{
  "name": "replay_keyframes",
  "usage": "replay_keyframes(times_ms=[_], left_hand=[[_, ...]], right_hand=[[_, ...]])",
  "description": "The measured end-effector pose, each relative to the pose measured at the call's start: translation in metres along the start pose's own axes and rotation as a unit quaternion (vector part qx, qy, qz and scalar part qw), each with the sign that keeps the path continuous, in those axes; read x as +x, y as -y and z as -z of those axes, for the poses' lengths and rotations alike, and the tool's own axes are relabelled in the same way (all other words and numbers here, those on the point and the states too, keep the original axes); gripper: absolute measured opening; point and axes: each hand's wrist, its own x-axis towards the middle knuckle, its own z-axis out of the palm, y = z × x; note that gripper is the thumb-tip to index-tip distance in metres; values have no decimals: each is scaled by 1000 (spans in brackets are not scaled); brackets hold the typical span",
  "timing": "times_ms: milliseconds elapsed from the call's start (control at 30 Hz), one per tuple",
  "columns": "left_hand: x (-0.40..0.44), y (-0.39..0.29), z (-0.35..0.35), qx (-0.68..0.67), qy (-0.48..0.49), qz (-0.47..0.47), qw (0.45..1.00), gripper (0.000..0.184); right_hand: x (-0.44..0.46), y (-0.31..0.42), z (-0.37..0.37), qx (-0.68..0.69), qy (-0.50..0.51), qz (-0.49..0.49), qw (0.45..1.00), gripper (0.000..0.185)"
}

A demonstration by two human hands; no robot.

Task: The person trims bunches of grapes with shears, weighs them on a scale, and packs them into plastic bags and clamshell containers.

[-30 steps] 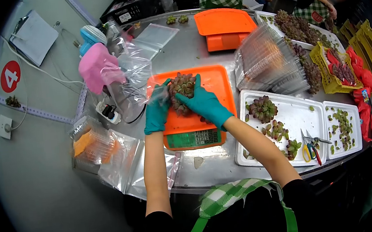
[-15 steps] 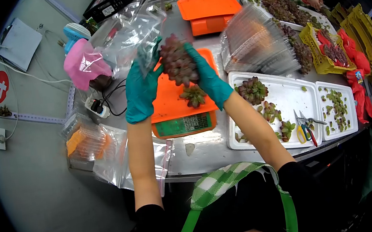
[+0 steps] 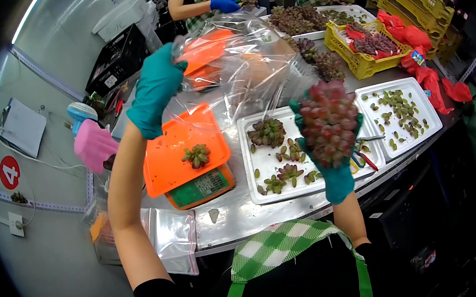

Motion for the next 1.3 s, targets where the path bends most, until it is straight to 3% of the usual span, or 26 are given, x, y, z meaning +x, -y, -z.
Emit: replay_keyframes(times_ms=[33, 100, 200, 400, 567, 667, 700, 800, 833, 1000, 1067, 1167, 1267, 1300], left_hand=[[9, -7, 1, 66, -13, -42, 997, 43], [7, -41, 3, 72, 8, -44, 996, 45], [-10, -110, 2, 41, 125, -56, 990, 48], [-10, -158, -21, 37, 395, -151, 906, 44], [-8, -198, -29, 6, 528, -217, 821, 40], [3, -210, -52, -12, 539, -198, 819, 39], [8, -207, -70, -34, 518, -109, 848, 39], [7, -212, -98, -24, 482, -120, 868, 47], [10, -210, -113, 9, 468, -115, 876, 42], [-12, -231, -149, 9, 482, -132, 866, 56], [-19, -245, -146, -13, 557, -64, 828, 54], [-21, -240, -156, -105, 526, -94, 839, 48], [-25, -235, -150, -78, 491, -144, 856, 42], [-32, -248, -133, -34, 506, -115, 854, 40]], right_hand=[[-6, 11, -9, -10, 4, 14, 1000, 69], [-17, 25, -30, -36, 17, 26, 999, 68], [-31, 27, -65, -77, 31, 7, 997, 68], [-47, 22, -117, -133, 40, -29, 990, 68], [-62, 29, -138, -159, 23, -34, 986, 67], [-69, 37, -140, -165, 7, -32, 986, 67], [-73, 38, -140, -168, -3, -29, 985, 67], [-82, 36, -132, -220, -70, 32, 972, 66], [-85, 37, -124, -221, -81, 32, 971, 64], [-99, 37, -110, -239, -91, 18, 967, 62], [-98, 38, -102, -213, -103, 19, 972, 62], [-100, 45, -98, -201, -135, 38, 970, 57], [-104, 53, -84, -228, -166, 114, 953, 55], [-103, 56, -71, -225, -157, 140, 951, 54]])
